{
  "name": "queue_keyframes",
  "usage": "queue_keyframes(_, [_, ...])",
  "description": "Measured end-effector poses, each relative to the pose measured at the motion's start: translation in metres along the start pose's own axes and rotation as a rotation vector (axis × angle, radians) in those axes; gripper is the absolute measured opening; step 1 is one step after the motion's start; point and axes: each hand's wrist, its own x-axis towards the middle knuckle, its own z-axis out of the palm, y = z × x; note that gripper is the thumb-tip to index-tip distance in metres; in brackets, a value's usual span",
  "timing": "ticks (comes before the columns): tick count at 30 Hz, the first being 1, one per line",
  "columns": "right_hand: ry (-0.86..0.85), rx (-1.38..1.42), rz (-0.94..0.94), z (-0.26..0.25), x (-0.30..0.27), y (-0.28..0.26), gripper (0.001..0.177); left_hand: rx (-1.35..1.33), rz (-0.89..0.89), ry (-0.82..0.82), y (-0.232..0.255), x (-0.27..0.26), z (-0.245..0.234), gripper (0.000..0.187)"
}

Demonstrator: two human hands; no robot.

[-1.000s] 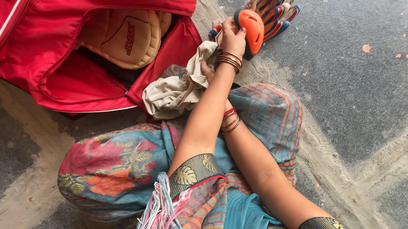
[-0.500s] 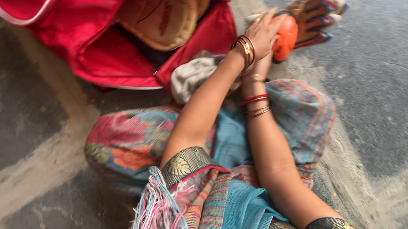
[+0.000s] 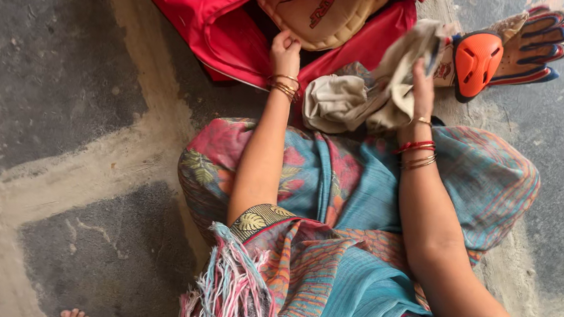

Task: The person wipes down cricket equipment, including leg guards and a helmet, with a cloth.

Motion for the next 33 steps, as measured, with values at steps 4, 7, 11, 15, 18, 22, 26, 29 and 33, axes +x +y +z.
queue_keyframes(4, [-0.116,-0.228,0.025,0.006,0.003,0.023,0.027,-0.074,-0.492,0.048,-0.014,0.003,-0.008,0.067])
queue_keyframes(7, [-0.198,-0.227,0.084,0.001,-0.002,0.035,0.023,-0.18,-0.67,0.035,-0.031,0.01,-0.005,0.082])
queue_keyframes(11, [-0.168,-0.173,0.198,-0.007,-0.005,0.035,0.024,-0.435,-0.718,0.07,-0.046,0.016,-0.003,0.082])
queue_keyframes(15, [-0.155,-0.215,0.226,0.007,-0.006,0.028,0.027,-0.364,-0.651,0.124,-0.052,0.014,0.0,0.067])
queue_keyframes(18, [-0.14,-0.204,0.229,0.005,-0.004,0.03,0.031,-0.288,-0.668,0.169,-0.051,0.012,0.002,0.065])
queue_keyframes(22, [-0.128,-0.147,0.211,0.0,-0.007,0.032,0.031,-0.24,-0.604,0.18,-0.043,0.009,0.0,0.057])
queue_keyframes(26, [-0.097,-0.101,0.203,0.008,-0.017,0.028,0.029,0.15,-0.229,0.184,-0.034,0.01,0.009,0.056])
queue_keyframes(29, [-0.203,-0.051,0.204,0.012,-0.016,0.024,0.031,0.755,0.243,0.052,-0.02,-0.009,0.022,0.065])
queue_keyframes(33, [-0.167,-0.073,0.224,0.026,-0.021,0.016,0.037,1.148,0.453,-0.202,0.036,-0.04,0.039,0.096])
